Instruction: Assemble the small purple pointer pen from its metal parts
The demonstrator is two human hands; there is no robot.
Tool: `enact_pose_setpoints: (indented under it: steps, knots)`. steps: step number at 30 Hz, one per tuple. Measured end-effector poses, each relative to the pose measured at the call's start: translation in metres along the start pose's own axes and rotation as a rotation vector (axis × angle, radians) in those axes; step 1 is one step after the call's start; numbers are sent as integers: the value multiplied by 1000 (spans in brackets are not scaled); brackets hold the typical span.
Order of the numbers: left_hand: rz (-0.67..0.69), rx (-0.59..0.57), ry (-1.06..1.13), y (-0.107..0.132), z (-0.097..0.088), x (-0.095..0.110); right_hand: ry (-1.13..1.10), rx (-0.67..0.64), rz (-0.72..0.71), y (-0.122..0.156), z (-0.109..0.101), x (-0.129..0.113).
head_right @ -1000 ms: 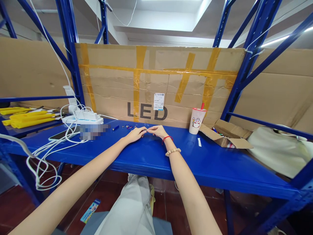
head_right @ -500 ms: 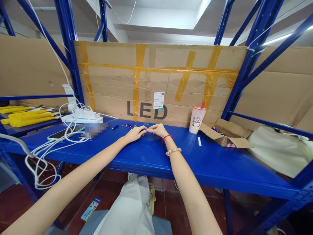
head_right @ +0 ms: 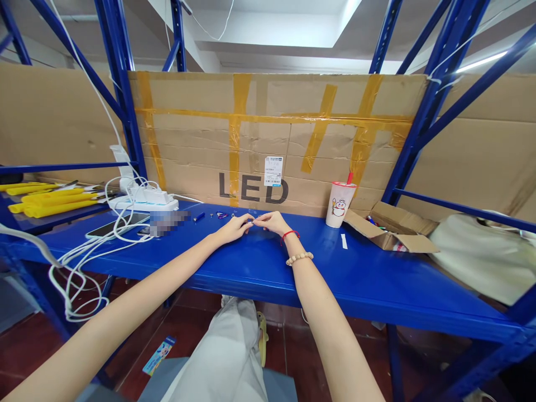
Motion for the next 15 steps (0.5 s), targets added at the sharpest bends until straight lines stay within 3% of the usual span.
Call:
enact_pose_setpoints:
  steps: [15]
  knots:
    - [63, 43, 62, 2, -3, 9, -3, -67, 78, 4, 0, 0]
Point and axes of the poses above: each hand's wrist, its own y-axis away from the middle knuckle, its own z-axis out of the palm, x = y × z, the point moved 4 cm from there along -y, towards the middle knuckle, and after that the axes turned 3 degrees about y, right-handed, at the moved point
